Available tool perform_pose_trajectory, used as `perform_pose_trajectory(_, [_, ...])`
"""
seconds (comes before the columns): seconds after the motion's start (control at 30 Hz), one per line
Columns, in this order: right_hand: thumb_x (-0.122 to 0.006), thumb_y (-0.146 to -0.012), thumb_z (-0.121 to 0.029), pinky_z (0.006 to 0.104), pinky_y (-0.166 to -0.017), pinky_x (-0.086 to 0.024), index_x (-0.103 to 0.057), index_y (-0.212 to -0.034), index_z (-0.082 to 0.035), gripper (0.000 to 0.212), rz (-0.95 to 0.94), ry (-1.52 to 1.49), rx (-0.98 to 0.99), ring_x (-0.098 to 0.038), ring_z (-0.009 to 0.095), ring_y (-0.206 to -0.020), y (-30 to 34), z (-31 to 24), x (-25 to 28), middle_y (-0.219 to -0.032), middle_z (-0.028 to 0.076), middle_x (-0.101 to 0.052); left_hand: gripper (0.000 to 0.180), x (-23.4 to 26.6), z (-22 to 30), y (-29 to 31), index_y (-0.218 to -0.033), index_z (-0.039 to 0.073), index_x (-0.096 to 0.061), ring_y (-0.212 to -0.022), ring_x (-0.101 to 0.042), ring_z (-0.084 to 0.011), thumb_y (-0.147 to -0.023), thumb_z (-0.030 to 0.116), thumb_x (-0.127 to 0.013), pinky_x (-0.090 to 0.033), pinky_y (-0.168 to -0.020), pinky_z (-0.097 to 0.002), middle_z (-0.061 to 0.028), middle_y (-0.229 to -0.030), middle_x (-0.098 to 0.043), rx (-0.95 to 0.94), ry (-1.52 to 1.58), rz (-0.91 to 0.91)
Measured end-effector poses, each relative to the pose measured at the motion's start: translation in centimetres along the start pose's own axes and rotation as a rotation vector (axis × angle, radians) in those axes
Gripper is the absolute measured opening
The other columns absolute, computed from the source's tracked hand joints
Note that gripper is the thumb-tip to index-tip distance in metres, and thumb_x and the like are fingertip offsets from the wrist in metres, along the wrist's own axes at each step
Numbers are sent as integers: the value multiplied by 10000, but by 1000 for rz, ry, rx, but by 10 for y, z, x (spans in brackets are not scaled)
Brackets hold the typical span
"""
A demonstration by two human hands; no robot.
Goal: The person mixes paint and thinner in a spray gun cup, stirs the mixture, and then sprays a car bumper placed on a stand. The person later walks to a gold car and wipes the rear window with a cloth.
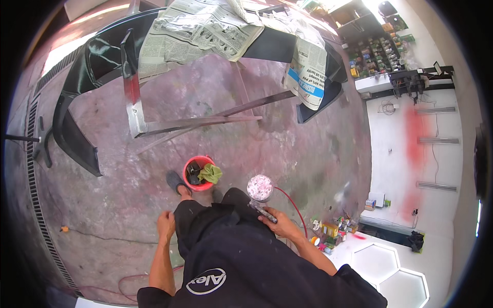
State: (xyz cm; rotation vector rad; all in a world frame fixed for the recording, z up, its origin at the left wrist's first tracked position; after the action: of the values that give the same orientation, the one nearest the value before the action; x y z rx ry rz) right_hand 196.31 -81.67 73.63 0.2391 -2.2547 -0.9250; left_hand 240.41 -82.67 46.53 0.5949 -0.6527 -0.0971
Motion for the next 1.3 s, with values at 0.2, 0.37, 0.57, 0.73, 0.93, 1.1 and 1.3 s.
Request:
perform_pose_trajectory(0.2, [-721, -1063, -460, 436, -1104, -509, -587, -1524, 28, 684, -54, -49, 21, -693, 370, -1297, -11, 39, -36, -1360, 281, -724, 371, -61, -192, 161, -978, -92, -751, -823, -743, -423, -954, 257, -629, -562, -772, -490, -314, -865, -735, 282, -35, -54])
perform_pose_trajectory(0.37, [-711, -1061, -449, 446, -1111, -508, -627, -1478, 28, 639, -205, -29, 229, -677, 409, -1308, -37, 73, -94, -1397, 277, -701, 320, -130, -235, 296, -1053, -67, -784, -819, -746, -266, -1005, 229, -671, -576, -770, -414, -198, -892, -793, 301, 235, 46])
perform_pose_trajectory(0.57, [-734, -1048, -402, 458, -1101, -519, -648, -1439, 29, 588, -391, 152, 556, -673, 429, -1283, -27, 57, -175, -1376, 261, -706, 346, -155, -244, 387, -1125, -66, -777, -871, -746, -247, -1037, 250, -669, -581, -796, -403, -181, -953, -802, 499, 324, 95])
perform_pose_trajectory(0.73, [-763, -1033, -342, 452, -1100, -521, -660, -1416, 31, 545, -598, 139, 664, -666, 414, -1289, -2, 13, -277, -1355, 252, -708, 370, -123, -291, 402, -1185, -65, -772, -914, -747, -230, -1063, 268, -667, -586, -818, -393, -166, -1003, -810, 559, 456, 281])
perform_pose_trajectory(0.93, [-778, -1024, -294, 426, -1088, -519, -678, -1404, 17, 502, -705, 175, 638, -683, 338, -1267, 12, -81, -425, -1325, 186, -708, 414, -38, -315, 394, -1304, -31, -728, -1047, -749, -259, -1051, 294, -682, -575, -943, -387, -170, -1157, -796, 719, 687, 433])
perform_pose_trajectory(1.1, [-783, -1013, -286, 383, -994, -515, -713, -1384, -8, 470, -750, 180, 596, -677, 287, -1128, -27, -148, -570, -1228, 157, -681, 546, 15, -343, 387, -1438, -2, -655, -1219, -721, -367, -1037, 367, -681, -544, -1062, -438, -232, -1315, -750, 842, 660, 336])
perform_pose_trajectory(1.3, [-826, -976, -337, 387, -951, -521, -754, -1293, -19, 454, -706, 199, 406, -672, 275, -1049, -140, -224, -744, -1181, 146, -667, 786, 37, -362, 368, -1619, 65, -501, -1458, -538, -467, -1000, 511, -688, -427, -1240, -511, -282, -1595, -547, 883, 506, 45])
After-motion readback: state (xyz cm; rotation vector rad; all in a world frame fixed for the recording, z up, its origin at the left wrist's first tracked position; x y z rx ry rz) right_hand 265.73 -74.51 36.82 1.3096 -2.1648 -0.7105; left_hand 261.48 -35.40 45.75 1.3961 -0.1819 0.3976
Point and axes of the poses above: each hand's wrist, its own y-axis away from the middle knuckle, its own x-axis out of the back of the hand, z = x × y, the point moved 3 cm from there along -y, towards the middle knuckle
